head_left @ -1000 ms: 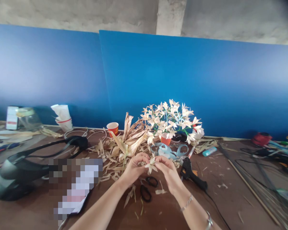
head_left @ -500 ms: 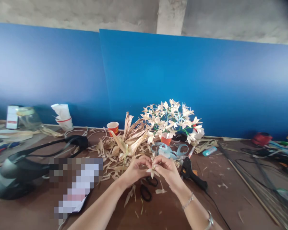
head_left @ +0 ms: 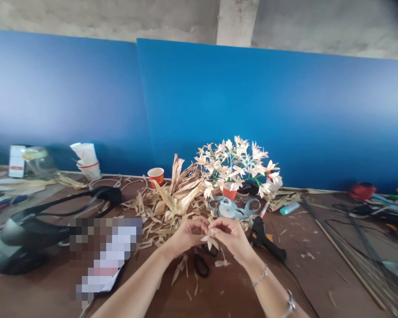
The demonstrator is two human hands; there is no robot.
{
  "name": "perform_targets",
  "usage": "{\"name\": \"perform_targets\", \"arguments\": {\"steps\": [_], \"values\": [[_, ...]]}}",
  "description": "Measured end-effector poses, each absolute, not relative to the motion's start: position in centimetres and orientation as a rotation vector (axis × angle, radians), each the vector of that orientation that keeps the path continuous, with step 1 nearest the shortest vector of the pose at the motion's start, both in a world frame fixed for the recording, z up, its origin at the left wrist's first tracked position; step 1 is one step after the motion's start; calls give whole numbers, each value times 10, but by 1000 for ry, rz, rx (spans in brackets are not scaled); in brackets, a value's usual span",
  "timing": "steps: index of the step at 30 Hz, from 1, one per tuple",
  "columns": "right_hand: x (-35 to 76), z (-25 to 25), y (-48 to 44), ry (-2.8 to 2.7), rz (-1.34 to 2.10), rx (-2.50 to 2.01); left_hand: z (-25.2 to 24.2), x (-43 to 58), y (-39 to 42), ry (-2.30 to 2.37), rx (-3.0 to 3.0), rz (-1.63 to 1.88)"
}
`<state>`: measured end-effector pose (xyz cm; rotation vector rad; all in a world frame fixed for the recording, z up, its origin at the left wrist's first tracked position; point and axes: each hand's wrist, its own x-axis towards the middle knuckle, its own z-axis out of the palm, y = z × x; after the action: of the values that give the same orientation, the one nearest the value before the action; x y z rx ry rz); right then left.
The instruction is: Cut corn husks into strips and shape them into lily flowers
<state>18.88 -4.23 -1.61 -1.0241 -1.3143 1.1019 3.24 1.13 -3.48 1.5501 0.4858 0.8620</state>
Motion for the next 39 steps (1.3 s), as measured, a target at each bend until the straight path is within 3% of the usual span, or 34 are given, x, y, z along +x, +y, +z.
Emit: {"name": "perform_targets", "arguments": {"steps": [21, 30, 39], "values": [[190, -21, -38, -1212, 1175, -1040, -28, 33, 9, 562, 1550, 1005], [188, -15, -40, -1116, 1161, -1113, -40, 33, 14, 521, 1590, 901], [196, -17, -36, -1026, 1039, -1060, -31, 31, 15, 808, 1366, 1032]]}}
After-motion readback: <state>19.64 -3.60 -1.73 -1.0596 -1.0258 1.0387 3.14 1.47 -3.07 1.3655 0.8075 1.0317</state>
